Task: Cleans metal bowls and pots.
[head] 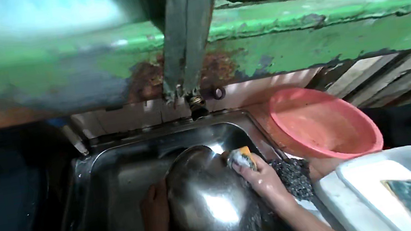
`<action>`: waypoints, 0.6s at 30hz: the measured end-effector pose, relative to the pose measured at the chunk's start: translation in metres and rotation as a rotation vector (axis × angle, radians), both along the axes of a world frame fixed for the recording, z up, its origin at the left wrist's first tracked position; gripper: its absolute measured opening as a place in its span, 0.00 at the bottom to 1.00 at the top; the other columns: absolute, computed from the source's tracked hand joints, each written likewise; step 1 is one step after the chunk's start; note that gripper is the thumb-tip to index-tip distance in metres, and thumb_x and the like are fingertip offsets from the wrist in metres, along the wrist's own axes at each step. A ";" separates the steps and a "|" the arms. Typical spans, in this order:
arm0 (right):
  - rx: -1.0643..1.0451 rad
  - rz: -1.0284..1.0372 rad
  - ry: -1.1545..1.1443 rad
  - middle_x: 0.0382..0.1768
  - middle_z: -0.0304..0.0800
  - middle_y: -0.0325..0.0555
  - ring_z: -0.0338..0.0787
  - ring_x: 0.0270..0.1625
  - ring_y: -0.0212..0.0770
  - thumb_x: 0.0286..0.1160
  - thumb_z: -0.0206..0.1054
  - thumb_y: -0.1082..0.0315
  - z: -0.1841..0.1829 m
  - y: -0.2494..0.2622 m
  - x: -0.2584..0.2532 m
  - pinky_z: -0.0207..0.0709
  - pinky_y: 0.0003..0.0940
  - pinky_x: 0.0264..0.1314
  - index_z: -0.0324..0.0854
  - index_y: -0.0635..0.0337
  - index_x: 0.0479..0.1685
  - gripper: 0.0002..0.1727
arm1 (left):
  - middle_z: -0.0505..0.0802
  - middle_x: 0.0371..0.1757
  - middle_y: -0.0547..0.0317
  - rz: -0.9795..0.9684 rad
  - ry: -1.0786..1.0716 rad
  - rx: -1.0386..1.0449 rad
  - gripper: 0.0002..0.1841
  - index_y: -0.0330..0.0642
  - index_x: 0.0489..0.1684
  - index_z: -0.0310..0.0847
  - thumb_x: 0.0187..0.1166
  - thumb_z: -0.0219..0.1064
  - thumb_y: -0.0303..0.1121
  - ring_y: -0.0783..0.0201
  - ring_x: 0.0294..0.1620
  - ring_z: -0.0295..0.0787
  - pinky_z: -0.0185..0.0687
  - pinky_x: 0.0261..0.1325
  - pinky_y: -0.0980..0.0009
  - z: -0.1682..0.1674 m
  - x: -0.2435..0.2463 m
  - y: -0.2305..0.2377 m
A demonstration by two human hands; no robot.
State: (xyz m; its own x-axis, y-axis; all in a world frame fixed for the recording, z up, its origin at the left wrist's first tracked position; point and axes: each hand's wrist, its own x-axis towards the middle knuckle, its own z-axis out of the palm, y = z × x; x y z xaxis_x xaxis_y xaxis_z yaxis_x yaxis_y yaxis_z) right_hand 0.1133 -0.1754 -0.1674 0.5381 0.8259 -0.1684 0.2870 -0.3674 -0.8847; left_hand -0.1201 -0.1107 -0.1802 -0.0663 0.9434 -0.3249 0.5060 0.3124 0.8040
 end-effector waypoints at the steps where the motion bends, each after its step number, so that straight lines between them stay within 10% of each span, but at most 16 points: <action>1: -0.123 -0.034 0.052 0.55 0.89 0.55 0.89 0.58 0.45 0.78 0.72 0.63 0.006 0.013 0.011 0.80 0.49 0.64 0.81 0.61 0.68 0.21 | 0.90 0.43 0.41 -0.015 -0.011 0.006 0.24 0.29 0.46 0.87 0.92 0.55 0.45 0.50 0.49 0.86 0.79 0.58 0.49 0.002 0.001 -0.002; 7: -0.243 0.613 -0.494 0.73 0.85 0.43 0.77 0.81 0.43 0.67 0.76 0.54 0.062 0.043 -0.042 0.63 0.51 0.87 0.90 0.51 0.59 0.21 | 0.93 0.35 0.49 -0.242 0.005 0.332 0.18 0.33 0.38 0.91 0.85 0.59 0.38 0.57 0.40 0.91 0.85 0.50 0.56 0.002 0.028 -0.020; 9: -0.245 0.692 -0.512 0.64 0.90 0.41 0.82 0.75 0.42 0.68 0.76 0.53 0.062 0.050 -0.042 0.64 0.51 0.86 0.89 0.49 0.57 0.20 | 0.92 0.38 0.47 -0.246 -0.050 0.226 0.19 0.31 0.43 0.90 0.89 0.56 0.38 0.57 0.43 0.88 0.82 0.54 0.55 0.002 0.023 -0.021; 14: -0.174 0.183 0.248 0.57 0.88 0.54 0.89 0.55 0.41 0.75 0.70 0.77 0.004 0.045 0.025 0.83 0.40 0.60 0.73 0.61 0.75 0.26 | 0.91 0.52 0.39 0.012 -0.194 -0.014 0.18 0.25 0.56 0.85 0.90 0.57 0.33 0.56 0.55 0.85 0.78 0.65 0.56 -0.009 -0.021 -0.035; 18: -0.129 0.061 0.262 0.55 0.87 0.54 0.89 0.53 0.39 0.75 0.69 0.79 -0.006 0.043 0.017 0.84 0.37 0.57 0.74 0.63 0.72 0.25 | 0.89 0.61 0.30 -0.019 -0.096 0.080 0.20 0.20 0.63 0.81 0.91 0.52 0.30 0.46 0.66 0.84 0.73 0.75 0.53 -0.020 -0.030 -0.040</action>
